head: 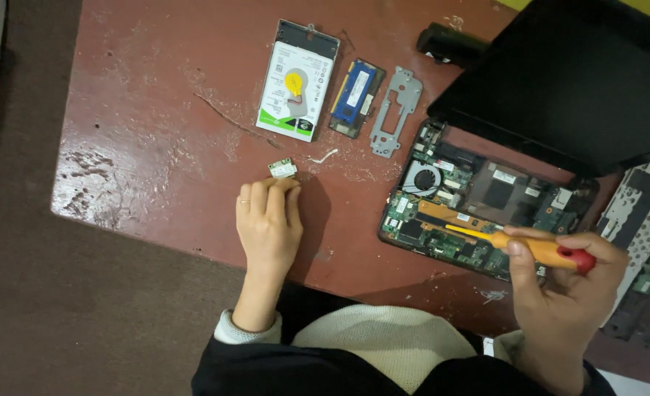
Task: Securing various components onto a laptop motherboard using a screwdriver and manual placement.
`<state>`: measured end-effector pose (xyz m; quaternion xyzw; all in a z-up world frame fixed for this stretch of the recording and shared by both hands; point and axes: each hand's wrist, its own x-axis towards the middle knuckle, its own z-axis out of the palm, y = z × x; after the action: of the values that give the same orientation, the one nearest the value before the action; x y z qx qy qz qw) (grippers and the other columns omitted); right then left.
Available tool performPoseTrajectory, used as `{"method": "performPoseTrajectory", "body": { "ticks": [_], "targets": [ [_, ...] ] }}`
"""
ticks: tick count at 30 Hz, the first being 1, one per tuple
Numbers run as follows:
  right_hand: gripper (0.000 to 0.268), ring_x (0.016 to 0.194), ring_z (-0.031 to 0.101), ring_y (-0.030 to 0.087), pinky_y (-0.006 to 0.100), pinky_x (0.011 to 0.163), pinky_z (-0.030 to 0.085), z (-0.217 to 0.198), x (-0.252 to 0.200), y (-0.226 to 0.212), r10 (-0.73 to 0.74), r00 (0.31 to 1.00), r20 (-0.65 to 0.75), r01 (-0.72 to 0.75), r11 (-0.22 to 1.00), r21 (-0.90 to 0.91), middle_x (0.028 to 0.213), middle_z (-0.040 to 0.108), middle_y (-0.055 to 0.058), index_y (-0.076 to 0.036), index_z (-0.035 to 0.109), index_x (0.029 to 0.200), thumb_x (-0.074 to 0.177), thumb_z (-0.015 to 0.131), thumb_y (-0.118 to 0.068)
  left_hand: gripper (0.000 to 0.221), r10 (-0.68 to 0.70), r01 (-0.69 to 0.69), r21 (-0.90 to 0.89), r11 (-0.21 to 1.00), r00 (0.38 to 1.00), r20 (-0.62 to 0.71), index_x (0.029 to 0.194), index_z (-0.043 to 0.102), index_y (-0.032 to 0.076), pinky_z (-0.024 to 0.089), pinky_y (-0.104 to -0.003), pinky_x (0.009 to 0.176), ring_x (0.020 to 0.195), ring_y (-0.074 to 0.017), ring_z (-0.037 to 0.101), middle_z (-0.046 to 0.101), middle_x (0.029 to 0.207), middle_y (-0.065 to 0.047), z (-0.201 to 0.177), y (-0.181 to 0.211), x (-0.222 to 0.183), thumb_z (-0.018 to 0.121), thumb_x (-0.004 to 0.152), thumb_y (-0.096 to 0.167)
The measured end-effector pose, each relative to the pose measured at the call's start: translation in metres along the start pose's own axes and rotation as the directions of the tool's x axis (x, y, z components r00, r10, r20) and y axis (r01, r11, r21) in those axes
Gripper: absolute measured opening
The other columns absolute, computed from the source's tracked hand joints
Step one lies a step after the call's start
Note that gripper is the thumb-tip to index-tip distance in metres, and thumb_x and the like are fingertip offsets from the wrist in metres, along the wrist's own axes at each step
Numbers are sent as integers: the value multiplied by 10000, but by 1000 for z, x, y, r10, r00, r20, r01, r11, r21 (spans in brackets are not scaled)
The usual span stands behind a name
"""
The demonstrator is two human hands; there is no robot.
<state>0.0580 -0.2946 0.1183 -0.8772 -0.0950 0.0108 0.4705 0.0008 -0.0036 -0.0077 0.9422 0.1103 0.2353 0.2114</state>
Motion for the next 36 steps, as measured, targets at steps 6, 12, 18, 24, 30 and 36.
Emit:
{"method": "performPoseTrajectory", "body": {
  "ticks": [6,12,18,24,30,36],
  "targets": [
    [387,1051,700,422,515,1055,588,-12,-3,9,-19,1000,16,19,1000,-6,1056,535,323,1,270,1219,1031,550,191,92,-5,-5,64,998,989,146,1008,596,75,419,-416,762,835,-300,499,561,1000,-86,-4,0,1,554,1065,134],
    [405,1070,694,409,523,1064,595,-18,-12,17,18,999,-36,-15,996,88,1055,575,329,9,272,1221,1011,565,194,78,68,-80,50,996,978,197,975,565,52,426,-442,748,812,-331,484,554,970,-119,-10,-2,8,568,1044,89],
    [400,1065,677,423,535,1092,577,-32,-17,24,-12,999,-33,15,993,115,1088,584,372,13,257,1239,1025,559,162,112,72,-77,36,996,989,129,1076,662,64,470,-413,763,892,-307,581,594,1031,-114,-12,1,7,688,985,125],
    [418,1078,679,427,532,1094,576,-38,-21,32,-10,1000,-24,13,991,130,1088,595,370,6,252,1241,1017,550,196,82,169,-174,122,977,984,54,1056,745,100,392,-389,658,778,-260,503,585,955,-44,-1,14,11,743,983,136],
    [396,1049,699,423,505,1043,599,-42,-22,33,-10,999,-36,14,994,110,1070,616,367,15,263,1226,1022,565,168,17,194,-197,148,969,980,32,953,761,122,394,-381,674,788,-240,530,631,930,-14,6,14,11,765,968,128],
    [377,1052,700,398,473,1028,599,-45,-26,26,-12,999,-48,21,983,182,1089,614,366,-13,262,1230,1023,534,145,105,235,-245,91,965,966,108,922,604,45,409,-420,686,787,-314,499,510,915,-124,10,22,16,601,1023,70]
  ]
}}
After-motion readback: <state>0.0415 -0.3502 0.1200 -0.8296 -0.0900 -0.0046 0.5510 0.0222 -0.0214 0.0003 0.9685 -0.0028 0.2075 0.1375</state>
